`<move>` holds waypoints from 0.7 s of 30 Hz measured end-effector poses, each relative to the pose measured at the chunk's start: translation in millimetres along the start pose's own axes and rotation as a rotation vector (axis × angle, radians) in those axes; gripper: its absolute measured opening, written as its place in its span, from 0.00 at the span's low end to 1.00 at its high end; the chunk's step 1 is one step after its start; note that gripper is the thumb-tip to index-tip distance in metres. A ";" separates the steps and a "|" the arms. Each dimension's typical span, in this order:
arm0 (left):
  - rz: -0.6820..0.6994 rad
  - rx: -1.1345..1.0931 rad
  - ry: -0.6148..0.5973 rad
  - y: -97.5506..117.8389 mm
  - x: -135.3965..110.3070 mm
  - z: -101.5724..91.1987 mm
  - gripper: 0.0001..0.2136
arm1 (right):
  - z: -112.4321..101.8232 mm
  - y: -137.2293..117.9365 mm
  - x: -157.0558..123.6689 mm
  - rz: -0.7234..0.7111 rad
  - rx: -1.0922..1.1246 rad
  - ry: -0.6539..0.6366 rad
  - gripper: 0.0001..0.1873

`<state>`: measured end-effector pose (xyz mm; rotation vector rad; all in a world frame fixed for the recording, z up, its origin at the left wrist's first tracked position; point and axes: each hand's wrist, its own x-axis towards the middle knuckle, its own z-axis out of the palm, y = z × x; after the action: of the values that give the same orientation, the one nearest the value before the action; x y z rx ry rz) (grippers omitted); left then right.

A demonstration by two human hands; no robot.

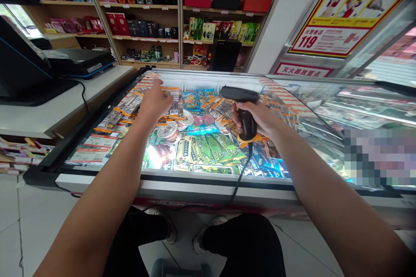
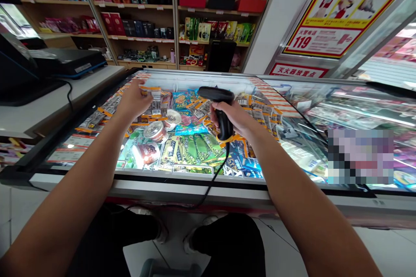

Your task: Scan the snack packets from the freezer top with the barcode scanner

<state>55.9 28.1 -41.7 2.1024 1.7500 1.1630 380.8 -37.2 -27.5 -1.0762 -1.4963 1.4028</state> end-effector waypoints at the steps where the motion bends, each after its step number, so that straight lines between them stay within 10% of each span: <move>1: -0.039 0.101 0.057 0.4 -1.4 -3.8 0.26 | 0.4 -0.3 1.5 -0.008 0.021 0.085 0.10; 5: -0.057 0.364 0.171 16.6 -12.1 -6.7 0.25 | -4.2 5.4 9.5 -0.084 -0.113 0.377 0.10; 8: 0.096 0.258 0.028 35.3 -22.2 11.0 0.18 | -10.7 10.8 13.6 -0.161 -0.423 0.515 0.11; 14: 0.091 -0.312 -0.558 66.5 -45.4 56.0 0.19 | -11.0 5.8 9.3 0.053 -0.824 0.373 0.22; 21: -0.063 -0.482 -0.505 74.8 -46.6 72.0 0.18 | 2.4 3.9 4.8 0.013 -0.713 0.201 0.15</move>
<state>159.2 -11.4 -68.7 1.8192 1.1616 0.8286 377.2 -33.2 -31.5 -1.5950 -1.8848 0.7287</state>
